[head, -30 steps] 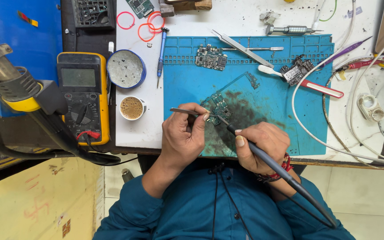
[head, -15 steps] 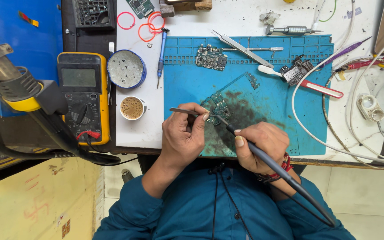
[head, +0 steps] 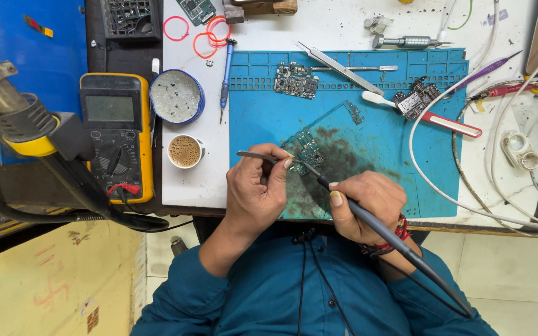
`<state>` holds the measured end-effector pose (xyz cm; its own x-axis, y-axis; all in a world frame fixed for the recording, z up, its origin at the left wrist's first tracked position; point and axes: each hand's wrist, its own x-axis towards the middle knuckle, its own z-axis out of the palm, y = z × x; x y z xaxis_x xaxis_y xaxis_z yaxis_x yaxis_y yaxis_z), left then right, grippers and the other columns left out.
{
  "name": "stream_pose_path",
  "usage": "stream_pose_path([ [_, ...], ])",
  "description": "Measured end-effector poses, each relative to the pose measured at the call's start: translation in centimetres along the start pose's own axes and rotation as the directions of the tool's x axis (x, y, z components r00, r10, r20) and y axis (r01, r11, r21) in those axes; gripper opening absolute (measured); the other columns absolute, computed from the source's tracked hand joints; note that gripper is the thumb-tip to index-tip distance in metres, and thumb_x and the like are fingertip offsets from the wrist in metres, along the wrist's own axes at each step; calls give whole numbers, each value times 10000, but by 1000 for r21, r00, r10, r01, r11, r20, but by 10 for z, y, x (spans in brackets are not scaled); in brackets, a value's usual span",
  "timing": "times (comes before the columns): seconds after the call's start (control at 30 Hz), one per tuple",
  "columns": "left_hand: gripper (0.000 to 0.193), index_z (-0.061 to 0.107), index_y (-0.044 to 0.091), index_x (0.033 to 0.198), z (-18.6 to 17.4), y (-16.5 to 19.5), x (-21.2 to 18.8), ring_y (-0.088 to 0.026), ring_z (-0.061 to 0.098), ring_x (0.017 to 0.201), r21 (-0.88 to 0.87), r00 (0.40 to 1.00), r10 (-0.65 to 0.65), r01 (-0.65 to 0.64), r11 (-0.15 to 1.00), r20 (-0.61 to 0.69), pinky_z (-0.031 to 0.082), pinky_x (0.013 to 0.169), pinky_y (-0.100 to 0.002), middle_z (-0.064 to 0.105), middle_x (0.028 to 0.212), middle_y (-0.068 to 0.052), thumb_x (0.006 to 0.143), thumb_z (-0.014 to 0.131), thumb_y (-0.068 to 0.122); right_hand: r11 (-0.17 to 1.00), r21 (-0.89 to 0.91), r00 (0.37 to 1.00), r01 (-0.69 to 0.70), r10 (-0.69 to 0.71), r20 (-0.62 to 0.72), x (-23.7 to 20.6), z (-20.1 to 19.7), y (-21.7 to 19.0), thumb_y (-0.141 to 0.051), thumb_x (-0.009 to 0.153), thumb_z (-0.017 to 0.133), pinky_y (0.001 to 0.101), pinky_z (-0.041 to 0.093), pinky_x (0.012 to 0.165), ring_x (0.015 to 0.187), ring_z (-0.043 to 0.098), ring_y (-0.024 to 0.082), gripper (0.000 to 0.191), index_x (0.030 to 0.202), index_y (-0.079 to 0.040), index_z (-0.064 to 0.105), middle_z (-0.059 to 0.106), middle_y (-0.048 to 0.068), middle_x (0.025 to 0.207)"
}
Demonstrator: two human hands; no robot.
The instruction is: The person solders components on a small circuit board at an electronics repair workbench. They hold the board with tweezers in one hand and a soldering iron in the other, applying solder to board points, repositioning the board, and working on it continuously across the mat.
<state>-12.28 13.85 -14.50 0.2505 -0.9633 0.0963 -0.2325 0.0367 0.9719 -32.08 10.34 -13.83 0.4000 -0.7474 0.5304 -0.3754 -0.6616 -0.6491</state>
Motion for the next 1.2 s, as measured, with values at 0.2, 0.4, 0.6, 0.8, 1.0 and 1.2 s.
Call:
stream_pose_path([
  [0.2,86,629,35,1071,1,1,-1,-26,572,623,-11,1000,-1,1,1000,-10,431,523,-204,643,775,-2,1006,678,8,1000,-11,1000,1,-1,14,-1,-1,0,-93,929,681,352,476,581,610,640,241,52,907,-48,665,671,89,734],
  [0.4,89,628,36,1072,0,1,-1,-27,576,626,-10,1000,3,-3,1000,-5,433,528,-206,646,780,-5,1006,679,6,1000,-21,1000,9,-8,16,-1,-1,0,-98,936,679,358,470,575,599,627,242,61,907,-51,653,664,85,727],
  [0.6,90,628,32,1072,0,2,-1,-29,576,630,-7,1000,9,-9,1000,-13,436,530,-206,651,788,-8,1004,681,5,1000,-31,1000,8,-7,17,-1,-2,-1,-94,932,678,357,462,566,589,619,242,58,899,-56,648,657,84,716],
  [0.8,87,632,33,1068,0,1,-1,-25,576,622,-1,1000,11,-11,1000,-15,433,523,-204,649,780,-2,1004,686,11,1000,-29,1000,0,0,-1,-1,-1,-2,-94,943,671,350,467,575,601,630,237,60,904,-56,646,674,83,736],
  [1.0,78,640,31,1068,0,0,-2,-22,550,608,-8,1000,-7,7,1000,-6,414,510,-204,641,766,0,1006,685,17,1000,-22,1000,1,-1,-5,-1,-1,-1,-99,946,668,348,471,579,605,635,233,68,906,-54,636,678,80,741],
  [1.2,81,636,30,1072,0,0,-1,-22,573,629,1,1000,17,-17,1000,-9,433,528,-202,661,797,-6,1008,682,16,1000,-31,1000,3,-4,-9,-1,0,0,-92,945,670,355,467,574,598,628,240,63,911,-51,636,668,85,728],
])
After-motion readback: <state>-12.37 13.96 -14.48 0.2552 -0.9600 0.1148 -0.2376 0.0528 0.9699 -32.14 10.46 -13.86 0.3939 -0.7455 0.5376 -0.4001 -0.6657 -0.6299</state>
